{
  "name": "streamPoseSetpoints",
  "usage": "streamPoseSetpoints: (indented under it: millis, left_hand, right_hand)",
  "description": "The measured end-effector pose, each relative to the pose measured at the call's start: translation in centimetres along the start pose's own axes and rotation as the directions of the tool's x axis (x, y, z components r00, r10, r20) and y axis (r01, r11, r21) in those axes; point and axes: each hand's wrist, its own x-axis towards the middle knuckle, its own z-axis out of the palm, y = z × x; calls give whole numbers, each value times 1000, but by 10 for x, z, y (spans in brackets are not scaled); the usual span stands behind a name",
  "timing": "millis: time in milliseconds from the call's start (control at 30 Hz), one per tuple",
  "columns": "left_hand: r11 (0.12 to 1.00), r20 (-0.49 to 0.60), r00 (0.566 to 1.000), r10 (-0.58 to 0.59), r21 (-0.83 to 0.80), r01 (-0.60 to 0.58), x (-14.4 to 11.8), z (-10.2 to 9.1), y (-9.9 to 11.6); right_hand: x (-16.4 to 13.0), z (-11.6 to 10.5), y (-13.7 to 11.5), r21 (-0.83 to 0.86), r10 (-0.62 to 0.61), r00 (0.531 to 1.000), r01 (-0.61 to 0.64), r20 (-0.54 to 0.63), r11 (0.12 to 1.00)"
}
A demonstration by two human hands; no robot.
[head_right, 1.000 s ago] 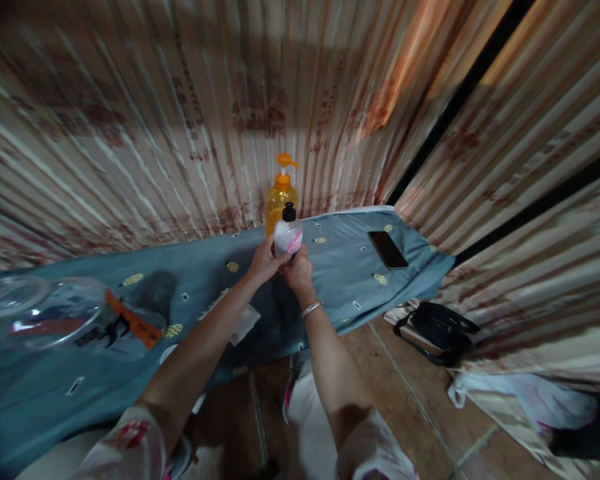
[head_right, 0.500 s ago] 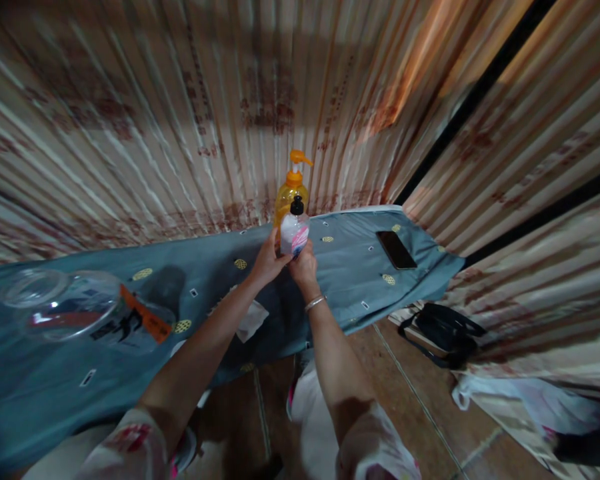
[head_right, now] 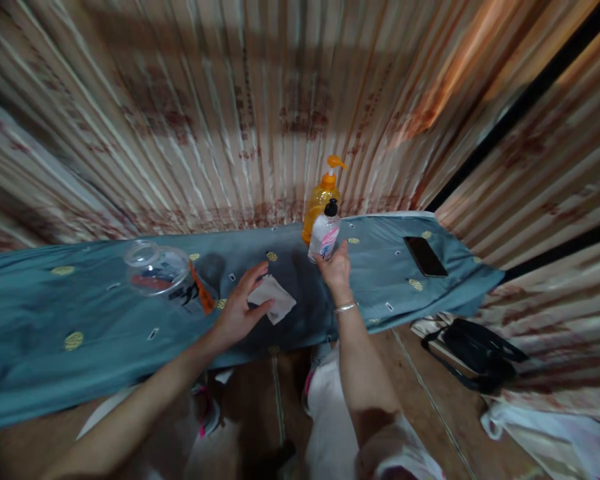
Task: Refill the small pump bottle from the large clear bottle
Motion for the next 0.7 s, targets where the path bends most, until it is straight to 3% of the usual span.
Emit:
streamPoseSetpoints:
  millis: [133, 233, 300, 400, 467, 600, 700]
  left_hand:
    - [999, -154, 988, -27, 38, 34, -32, -27, 20]
    - [987, -273, 962, 26, 158, 18, -47, -46, 28]
    - [952, -311, 945, 104, 306, -4, -51, -62, 32]
    - [840, -392, 867, 309, 540, -56, -52, -86, 36]
    - [779, -395, 842, 367, 626, -46, -54, -99, 38]
    - [748, -420, 823, 382, 664, -8, -59, -113, 31]
    - [826, -533, 792, 299, 560, 65, -60, -113, 12]
  right_hand:
    - [-14, -21, -6, 4, -149, 974, 152, -169, 988]
    - [-31, -27, -33, 43, -308, 935, 320, -176, 946]
    - [-46, -24, -59, 109, -403, 905, 418, -138, 902]
    - [-72, -10, -93, 221, -528, 848, 523, -41, 823]
    - [-87, 1, -107, 258, -592, 805, 564, 39, 785]
    - [-102, 22, -114, 248, -600, 786, 559, 145, 792]
    - [-106, 32, -115, 238, -587, 768, 539, 256, 808]
